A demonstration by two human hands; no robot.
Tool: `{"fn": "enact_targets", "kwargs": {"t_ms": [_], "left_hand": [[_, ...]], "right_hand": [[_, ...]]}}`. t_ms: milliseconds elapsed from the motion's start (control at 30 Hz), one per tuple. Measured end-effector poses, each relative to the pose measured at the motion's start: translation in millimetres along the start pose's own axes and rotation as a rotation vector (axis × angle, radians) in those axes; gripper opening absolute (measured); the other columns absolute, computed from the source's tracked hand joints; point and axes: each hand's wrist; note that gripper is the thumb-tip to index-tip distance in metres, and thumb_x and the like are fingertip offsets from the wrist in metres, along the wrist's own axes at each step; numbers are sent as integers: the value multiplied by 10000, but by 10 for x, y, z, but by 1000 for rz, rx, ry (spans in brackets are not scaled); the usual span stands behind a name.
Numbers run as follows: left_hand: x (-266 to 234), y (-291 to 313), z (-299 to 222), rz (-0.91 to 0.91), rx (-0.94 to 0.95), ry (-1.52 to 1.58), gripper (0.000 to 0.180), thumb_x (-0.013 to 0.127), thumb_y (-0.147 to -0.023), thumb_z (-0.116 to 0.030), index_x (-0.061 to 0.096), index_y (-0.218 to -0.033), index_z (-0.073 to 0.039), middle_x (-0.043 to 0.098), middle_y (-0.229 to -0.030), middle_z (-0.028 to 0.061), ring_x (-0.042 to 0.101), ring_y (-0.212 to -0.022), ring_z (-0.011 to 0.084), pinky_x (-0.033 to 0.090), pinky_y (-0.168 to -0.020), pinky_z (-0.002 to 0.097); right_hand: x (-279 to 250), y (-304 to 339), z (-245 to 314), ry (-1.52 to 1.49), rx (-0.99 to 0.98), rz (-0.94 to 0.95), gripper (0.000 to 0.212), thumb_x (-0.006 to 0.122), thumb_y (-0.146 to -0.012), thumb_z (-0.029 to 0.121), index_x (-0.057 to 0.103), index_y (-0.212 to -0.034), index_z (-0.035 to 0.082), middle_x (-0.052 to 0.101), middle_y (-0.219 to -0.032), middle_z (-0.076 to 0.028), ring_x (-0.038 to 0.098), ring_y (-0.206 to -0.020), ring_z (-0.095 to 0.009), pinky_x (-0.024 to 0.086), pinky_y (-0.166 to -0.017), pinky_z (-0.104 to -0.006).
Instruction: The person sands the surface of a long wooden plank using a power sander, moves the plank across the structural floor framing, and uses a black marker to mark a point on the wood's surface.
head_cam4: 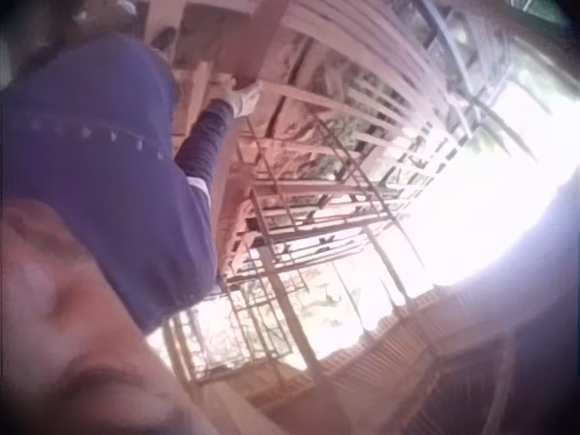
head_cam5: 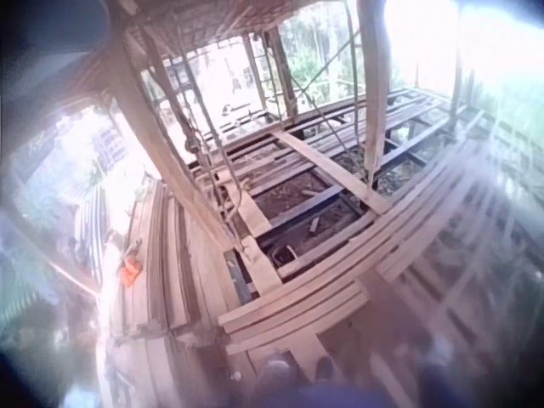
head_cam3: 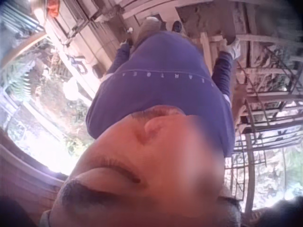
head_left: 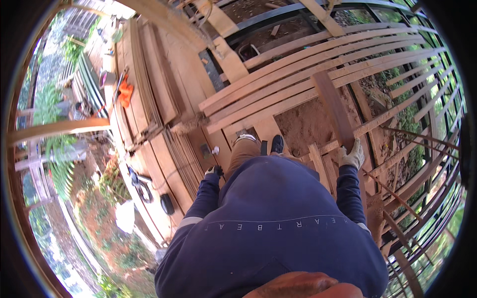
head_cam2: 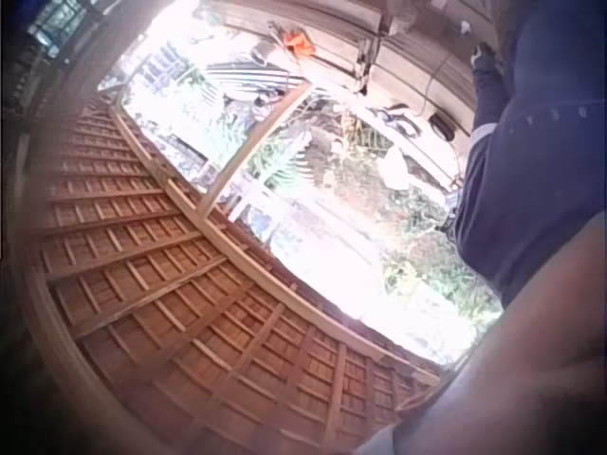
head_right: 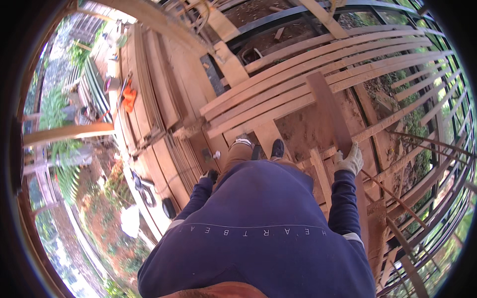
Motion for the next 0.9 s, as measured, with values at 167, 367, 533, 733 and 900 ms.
{"fn": "enact_targets", "kwargs": {"t_ms": [167, 367, 533, 733, 900], "left_hand": [[-69, -715, -1618, 158, 139, -664, 273, 648, -890, -280, 685, -996, -31, 696, -880, 108, 667, -776, 223, 533, -661, 365], [660, -1822, -4398, 484, 445, -1220, 276, 631, -888, -305, 693, -1033, -78, 703, -964, 87, 677, -898, 200, 541, -727, 355], [2161, -2131, -6795, 846, 465, -920, 207, 621, -958, -195, 681, -1073, -33, 701, -894, 82, 681, -735, 189, 581, -655, 335], [4316, -783, -7208, 1440, 663, -1265, 319, 636, -937, -168, 619, -1222, -25, 709, -992, 56, 673, -904, 140, 528, -794, 266], [5219, -744, -6112, 1516, 762, -1564, 799, 819, -805, -267, 398, -1402, 58, 582, -1269, 215, 556, -1191, 258, 467, -1002, 344]], "right_hand": [[-43, -91, 340, -8, 160, -31, 771, 709, -726, 327, 466, -1414, 80, 527, -1367, -189, 449, -1303, -335, 281, -1131, -464], [48, 289, 593, -114, 763, -254, 633, 734, -762, 316, 573, -1300, 25, 564, -1318, -226, 505, -1251, -356, 369, -1080, -438], [542, 705, 1488, -401, 1092, -295, 522, 700, -788, 252, 611, -1222, -24, 644, -1197, -225, 646, -1057, -340, 491, -953, -375], [888, 711, 3100, -918, 1404, -117, 438, 649, -797, 320, 668, -1128, 33, 686, -1056, -230, 645, -1051, -358, 487, -933, -402], [1382, 350, 3500, -949, 1441, 210, 498, 554, -842, 407, 666, -1156, 37, 639, -1207, -216, 569, -1178, -375, 435, -1021, -402]]}}
Point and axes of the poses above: each hand's wrist, its own y-axis away from the middle knuckle, its own x-axis out of the palm, z = x × y
